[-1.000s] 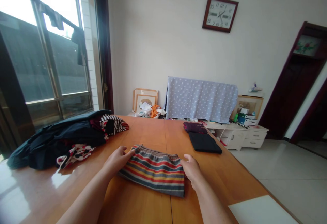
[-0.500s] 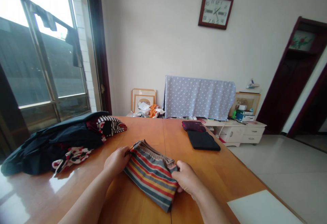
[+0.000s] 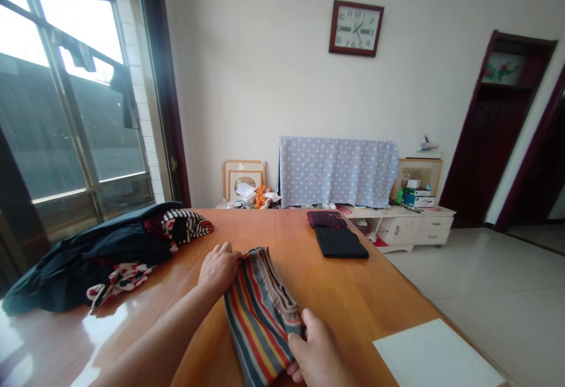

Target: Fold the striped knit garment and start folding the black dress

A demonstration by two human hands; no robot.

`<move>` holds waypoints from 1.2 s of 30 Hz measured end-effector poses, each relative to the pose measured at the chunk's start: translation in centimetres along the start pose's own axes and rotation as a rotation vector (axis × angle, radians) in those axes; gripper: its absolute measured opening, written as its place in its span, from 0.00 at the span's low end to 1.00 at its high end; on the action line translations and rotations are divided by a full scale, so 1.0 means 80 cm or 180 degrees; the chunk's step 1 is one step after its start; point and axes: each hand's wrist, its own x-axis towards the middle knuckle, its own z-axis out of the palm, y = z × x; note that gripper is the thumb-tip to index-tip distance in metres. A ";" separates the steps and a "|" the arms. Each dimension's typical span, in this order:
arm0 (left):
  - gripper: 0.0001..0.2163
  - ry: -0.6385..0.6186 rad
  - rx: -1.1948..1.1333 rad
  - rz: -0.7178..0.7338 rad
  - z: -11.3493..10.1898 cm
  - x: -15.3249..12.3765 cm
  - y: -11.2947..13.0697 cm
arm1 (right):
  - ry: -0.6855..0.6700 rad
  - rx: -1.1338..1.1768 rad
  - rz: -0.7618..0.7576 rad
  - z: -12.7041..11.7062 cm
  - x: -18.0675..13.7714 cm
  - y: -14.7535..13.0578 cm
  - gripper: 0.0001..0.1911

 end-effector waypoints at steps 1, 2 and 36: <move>0.15 -0.0015 -0.0011 0.0036 -0.003 0.009 0.008 | 0.0037 0.0012 -0.0001 0.001 -0.003 0.003 0.09; 0.15 -0.0039 -0.0051 0.0053 -0.006 0.017 0.016 | 0.0067 0.0023 0.0009 0.003 -0.005 0.006 0.09; 0.18 -0.0840 -0.5892 -0.1951 -0.030 -0.104 -0.006 | 0.0021 -0.0606 -0.1868 0.085 -0.013 -0.046 0.15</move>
